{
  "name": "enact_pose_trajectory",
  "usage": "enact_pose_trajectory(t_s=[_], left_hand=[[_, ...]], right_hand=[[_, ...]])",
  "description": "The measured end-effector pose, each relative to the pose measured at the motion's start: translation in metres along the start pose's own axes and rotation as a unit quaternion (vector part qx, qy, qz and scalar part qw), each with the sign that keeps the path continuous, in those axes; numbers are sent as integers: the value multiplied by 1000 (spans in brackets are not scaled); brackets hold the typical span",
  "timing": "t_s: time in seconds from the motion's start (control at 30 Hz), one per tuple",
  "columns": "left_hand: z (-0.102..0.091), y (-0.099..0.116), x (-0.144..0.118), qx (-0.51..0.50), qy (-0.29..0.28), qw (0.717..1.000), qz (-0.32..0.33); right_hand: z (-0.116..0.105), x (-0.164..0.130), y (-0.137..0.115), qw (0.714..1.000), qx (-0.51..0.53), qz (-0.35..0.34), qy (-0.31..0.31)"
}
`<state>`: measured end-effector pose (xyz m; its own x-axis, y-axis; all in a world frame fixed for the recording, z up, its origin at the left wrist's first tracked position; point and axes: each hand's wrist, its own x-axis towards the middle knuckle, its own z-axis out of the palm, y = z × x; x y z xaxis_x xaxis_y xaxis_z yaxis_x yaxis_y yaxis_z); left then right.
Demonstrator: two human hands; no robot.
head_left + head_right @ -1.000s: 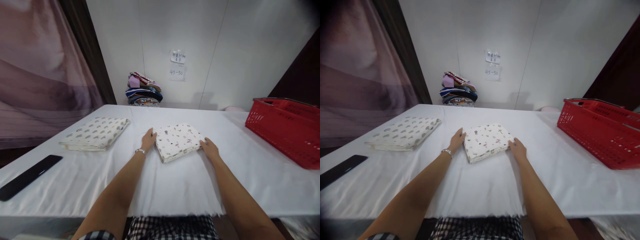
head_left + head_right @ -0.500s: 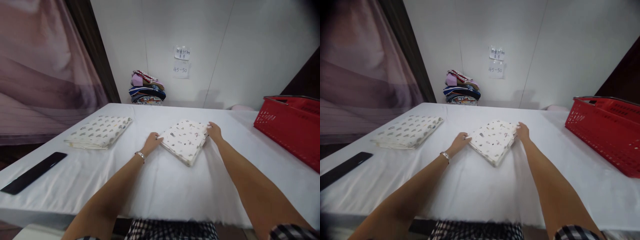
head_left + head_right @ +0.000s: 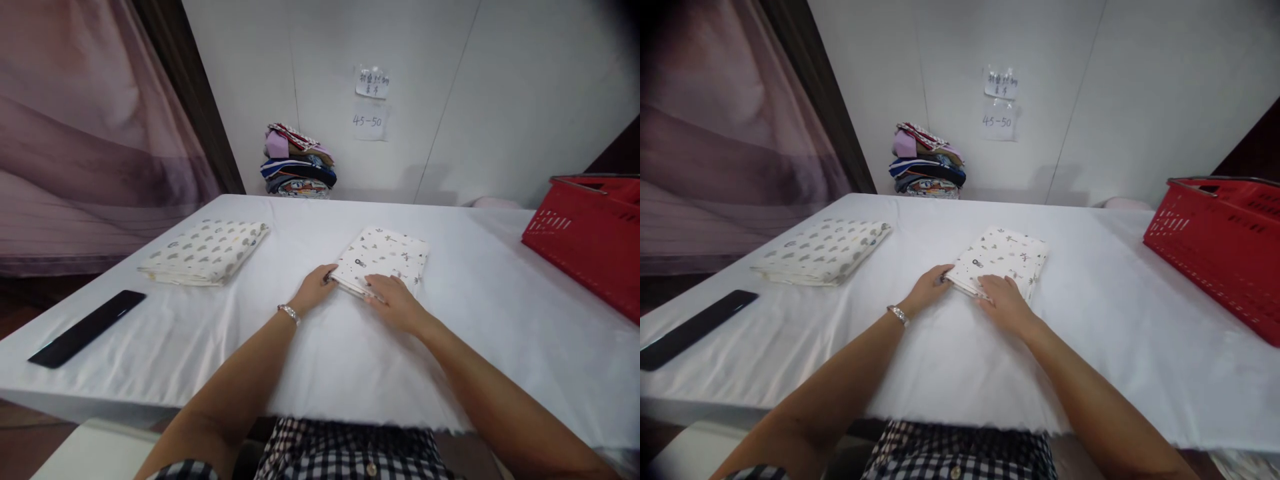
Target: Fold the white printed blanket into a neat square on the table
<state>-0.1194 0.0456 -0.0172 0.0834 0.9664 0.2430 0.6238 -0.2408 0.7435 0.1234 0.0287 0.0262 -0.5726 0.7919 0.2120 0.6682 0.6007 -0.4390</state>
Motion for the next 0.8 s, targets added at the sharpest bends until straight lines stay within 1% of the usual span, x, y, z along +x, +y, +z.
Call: enact_pose_trajectory(t_s=[0.07,0.13,0.27,0.37,0.47,0.6,0.7,0.8], left_hand=[[1,2,0,14,6,1000,12],[1,4,0,24,13,999,22],[-3,7,3,73,13,997,23],[-5,9,4,109,13,994,5],[-5,8,4,113,16,994,6],[-4,6,1,63,26,996,50],[-3,7,-1,22,22,996,89],[-4,7,-1,8,5,996,94]], right_hand=[[6,-8,1,997,-69,-13,-11],[13,-11,7,994,-112,-14,-14],[22,-12,18,989,-144,-18,-6],[24,-13,20,990,-136,-25,-5],[23,-13,20,993,-113,-17,5],[17,-6,13,997,-57,-4,51],[13,2,3,995,-33,-4,89],[14,7,-3,995,-52,13,84]])
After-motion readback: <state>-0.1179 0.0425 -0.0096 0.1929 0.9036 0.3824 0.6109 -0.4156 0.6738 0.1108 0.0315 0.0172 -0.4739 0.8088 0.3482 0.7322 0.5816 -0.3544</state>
